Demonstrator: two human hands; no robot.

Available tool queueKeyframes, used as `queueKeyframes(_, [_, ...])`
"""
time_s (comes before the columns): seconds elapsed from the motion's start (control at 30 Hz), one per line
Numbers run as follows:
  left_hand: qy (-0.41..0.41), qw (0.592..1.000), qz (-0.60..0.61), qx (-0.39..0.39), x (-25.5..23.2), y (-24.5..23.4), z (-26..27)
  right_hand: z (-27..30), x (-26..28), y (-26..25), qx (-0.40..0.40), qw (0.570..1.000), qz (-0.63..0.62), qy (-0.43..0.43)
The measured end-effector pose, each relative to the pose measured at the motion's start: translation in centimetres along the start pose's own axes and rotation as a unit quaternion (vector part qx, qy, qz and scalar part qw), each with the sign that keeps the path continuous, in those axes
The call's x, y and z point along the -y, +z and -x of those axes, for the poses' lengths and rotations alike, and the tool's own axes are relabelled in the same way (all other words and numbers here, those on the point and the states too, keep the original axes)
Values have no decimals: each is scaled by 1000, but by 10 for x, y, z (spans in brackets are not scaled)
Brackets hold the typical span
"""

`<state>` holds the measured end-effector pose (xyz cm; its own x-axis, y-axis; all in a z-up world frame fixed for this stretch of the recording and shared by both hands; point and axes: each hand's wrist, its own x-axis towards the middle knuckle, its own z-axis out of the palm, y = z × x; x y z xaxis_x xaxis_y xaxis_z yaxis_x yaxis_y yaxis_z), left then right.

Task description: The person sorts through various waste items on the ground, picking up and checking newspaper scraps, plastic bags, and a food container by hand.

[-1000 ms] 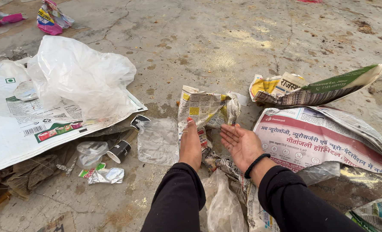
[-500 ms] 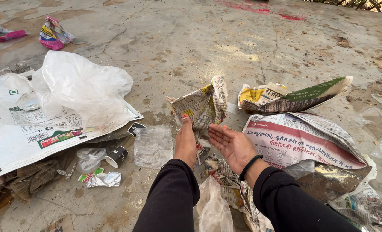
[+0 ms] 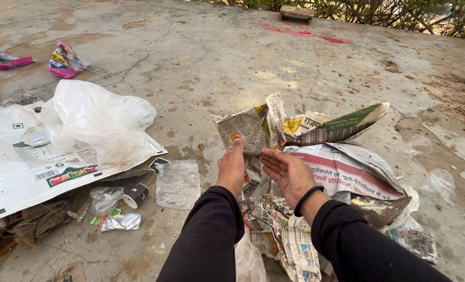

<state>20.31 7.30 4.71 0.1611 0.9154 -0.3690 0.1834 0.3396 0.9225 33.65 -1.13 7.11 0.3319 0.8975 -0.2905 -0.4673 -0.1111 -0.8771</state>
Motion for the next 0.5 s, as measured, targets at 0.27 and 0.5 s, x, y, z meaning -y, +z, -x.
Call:
queueKeyframes(0.27, [11, 998, 10, 61, -19, 31, 30, 11, 15, -26, -36, 999, 6, -30])
queueKeyframes(0.5, [7, 995, -20, 100, -24, 48, 39, 16, 22, -33, -112, 993, 14, -15])
